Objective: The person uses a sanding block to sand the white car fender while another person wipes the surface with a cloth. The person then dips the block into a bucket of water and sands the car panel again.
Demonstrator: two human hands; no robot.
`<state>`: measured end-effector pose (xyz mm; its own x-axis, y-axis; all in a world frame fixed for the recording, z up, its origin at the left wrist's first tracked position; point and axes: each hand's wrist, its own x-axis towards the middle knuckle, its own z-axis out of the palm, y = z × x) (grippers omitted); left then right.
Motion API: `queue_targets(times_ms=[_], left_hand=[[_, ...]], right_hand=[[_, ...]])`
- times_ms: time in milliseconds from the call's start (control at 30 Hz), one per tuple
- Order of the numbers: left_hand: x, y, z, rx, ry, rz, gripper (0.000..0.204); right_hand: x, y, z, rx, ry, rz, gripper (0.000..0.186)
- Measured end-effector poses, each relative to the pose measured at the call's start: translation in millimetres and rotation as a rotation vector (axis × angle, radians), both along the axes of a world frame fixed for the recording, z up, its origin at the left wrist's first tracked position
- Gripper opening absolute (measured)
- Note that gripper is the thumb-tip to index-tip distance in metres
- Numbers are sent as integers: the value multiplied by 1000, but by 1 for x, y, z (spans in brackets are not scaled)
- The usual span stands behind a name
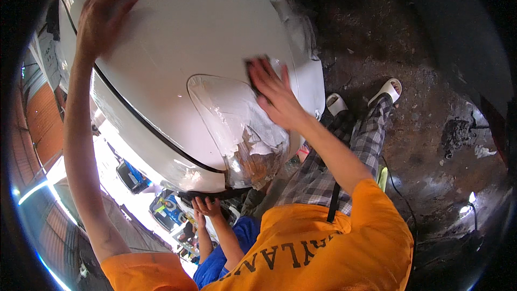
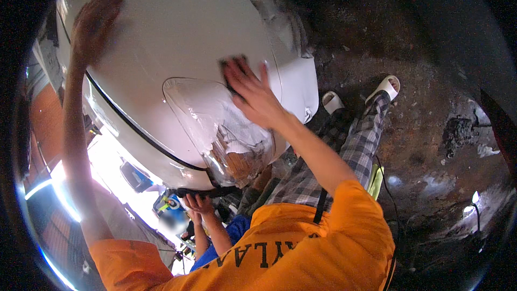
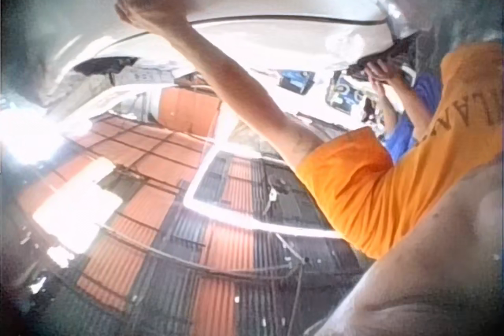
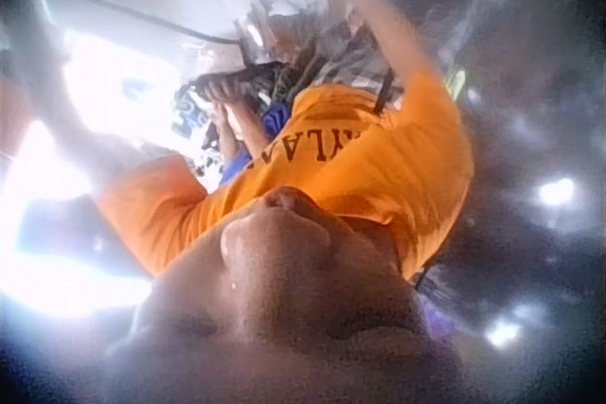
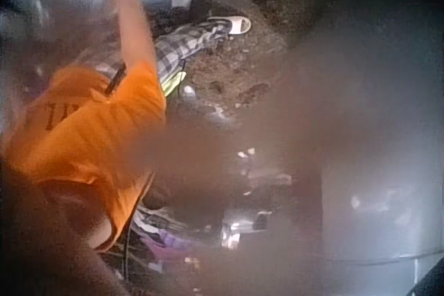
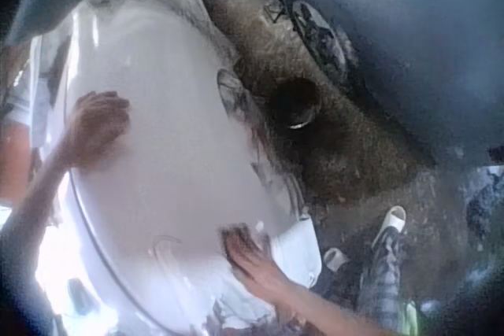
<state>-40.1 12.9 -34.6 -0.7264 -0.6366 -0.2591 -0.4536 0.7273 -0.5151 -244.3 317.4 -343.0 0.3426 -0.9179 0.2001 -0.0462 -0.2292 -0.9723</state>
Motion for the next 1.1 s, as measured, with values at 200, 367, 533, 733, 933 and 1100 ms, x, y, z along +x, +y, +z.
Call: queue_targets(times_ms=[200, 367, 533, 733, 933, 1100], left_hand=[[-1, 1, -1, 7, -14, 6, 29], [1, 6, 10, -15, -38, 24, 30], [1, -6, -3, 0, -32, 7, 31], [22, -6, 3, 56, 7, 0, 31], [10, -9, -11, 6, -12, 46, 29], [17, -10, 6, 16, -37, 4, 28]], right_hand=[[-7, 8, 4, 44, -29, 91, 73], [-16, 59, -18, 145, 73, 107, 76], [1, 7, -13, 356, -3, -123, 74], [-4, 82, 4, 489, 25, -62, 66], [0, 79, -6, 569, -18, -145, 68], [2, 56, -2, 649, 28, -126, 65]])
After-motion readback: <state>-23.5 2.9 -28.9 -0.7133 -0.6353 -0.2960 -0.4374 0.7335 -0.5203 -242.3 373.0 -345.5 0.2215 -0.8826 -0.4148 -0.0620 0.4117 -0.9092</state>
